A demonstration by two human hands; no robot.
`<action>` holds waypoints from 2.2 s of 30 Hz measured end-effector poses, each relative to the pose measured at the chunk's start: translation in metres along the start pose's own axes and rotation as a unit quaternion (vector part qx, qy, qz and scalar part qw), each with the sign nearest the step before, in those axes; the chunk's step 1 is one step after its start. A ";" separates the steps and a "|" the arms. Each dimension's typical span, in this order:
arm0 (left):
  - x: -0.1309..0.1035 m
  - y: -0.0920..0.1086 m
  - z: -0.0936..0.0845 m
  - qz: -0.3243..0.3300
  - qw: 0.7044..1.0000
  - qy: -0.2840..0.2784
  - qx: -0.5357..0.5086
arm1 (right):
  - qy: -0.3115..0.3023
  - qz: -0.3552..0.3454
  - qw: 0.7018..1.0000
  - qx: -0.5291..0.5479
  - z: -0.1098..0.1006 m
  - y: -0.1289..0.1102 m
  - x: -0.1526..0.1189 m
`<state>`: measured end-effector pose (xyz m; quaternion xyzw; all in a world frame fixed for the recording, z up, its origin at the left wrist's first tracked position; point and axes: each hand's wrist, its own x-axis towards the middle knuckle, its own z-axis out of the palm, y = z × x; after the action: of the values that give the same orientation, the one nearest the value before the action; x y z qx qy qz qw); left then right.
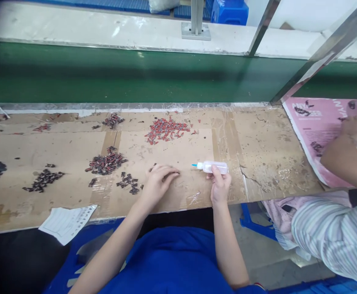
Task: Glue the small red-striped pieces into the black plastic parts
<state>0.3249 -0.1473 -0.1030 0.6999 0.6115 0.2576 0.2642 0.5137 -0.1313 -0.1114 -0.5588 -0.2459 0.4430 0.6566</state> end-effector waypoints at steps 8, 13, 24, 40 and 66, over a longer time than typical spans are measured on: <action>-0.004 -0.008 -0.001 -0.010 0.999 0.025 0.047 | -0.059 -0.044 0.986 -0.150 0.008 0.001 -0.021; -0.003 -0.007 -0.002 -0.020 1.000 0.003 0.016 | -0.086 -0.051 0.978 -0.183 0.016 0.002 -0.029; 0.001 -0.010 -0.003 -0.047 0.999 0.005 -0.005 | -0.120 -0.046 0.966 -0.225 0.014 0.005 -0.026; 0.006 -0.010 -0.006 -0.058 0.998 -0.002 -0.007 | -0.105 -0.034 0.971 -0.210 0.013 0.003 -0.026; -0.012 -0.024 -0.038 -0.011 0.997 0.069 -0.023 | -0.065 -0.335 0.780 -0.525 0.036 -0.027 0.017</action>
<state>0.2797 -0.1549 -0.0922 0.6676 0.6296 0.3167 0.2400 0.5010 -0.0980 -0.0793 -0.6694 -0.6540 0.0325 0.3507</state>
